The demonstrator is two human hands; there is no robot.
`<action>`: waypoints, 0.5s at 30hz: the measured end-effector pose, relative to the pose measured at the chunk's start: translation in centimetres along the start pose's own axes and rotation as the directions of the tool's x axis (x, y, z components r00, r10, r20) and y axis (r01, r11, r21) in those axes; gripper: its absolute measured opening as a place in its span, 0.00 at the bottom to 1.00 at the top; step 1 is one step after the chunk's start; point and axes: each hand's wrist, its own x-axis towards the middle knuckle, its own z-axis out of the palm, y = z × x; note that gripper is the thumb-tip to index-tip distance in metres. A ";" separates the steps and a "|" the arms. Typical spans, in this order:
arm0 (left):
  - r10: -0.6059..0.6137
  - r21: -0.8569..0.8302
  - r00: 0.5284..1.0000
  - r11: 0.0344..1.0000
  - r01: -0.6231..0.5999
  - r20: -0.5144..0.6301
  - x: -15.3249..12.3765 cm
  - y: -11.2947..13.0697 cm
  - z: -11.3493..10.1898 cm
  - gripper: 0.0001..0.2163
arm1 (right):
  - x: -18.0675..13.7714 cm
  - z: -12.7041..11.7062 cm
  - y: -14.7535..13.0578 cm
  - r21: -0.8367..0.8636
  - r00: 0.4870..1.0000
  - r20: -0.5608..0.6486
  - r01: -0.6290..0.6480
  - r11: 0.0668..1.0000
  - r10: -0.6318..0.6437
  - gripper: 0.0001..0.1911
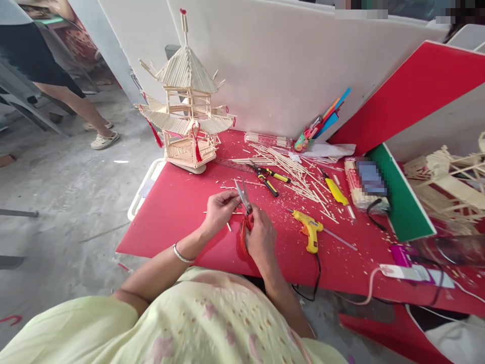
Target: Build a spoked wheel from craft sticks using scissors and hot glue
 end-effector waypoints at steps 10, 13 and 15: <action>0.111 0.171 0.994 0.979 -0.108 -0.007 -0.2 -0.9 0.2 0.06 | -0.4 -0.4 -0.1 -0.061 0.999 0.032 -0.029 0.998 0.031 0.21; 0.163 0.252 0.986 0.956 -0.150 -0.035 -0.3 -0.8 0.3 0.05 | -0.5 -0.2 0.2 -0.063 0.998 0.041 -0.050 0.997 0.052 0.20; 0.165 0.254 0.985 0.956 -0.149 -0.044 -0.4 -0.8 0.4 0.05 | -0.5 0.0 0.5 -0.057 0.998 0.039 -0.051 0.997 0.053 0.20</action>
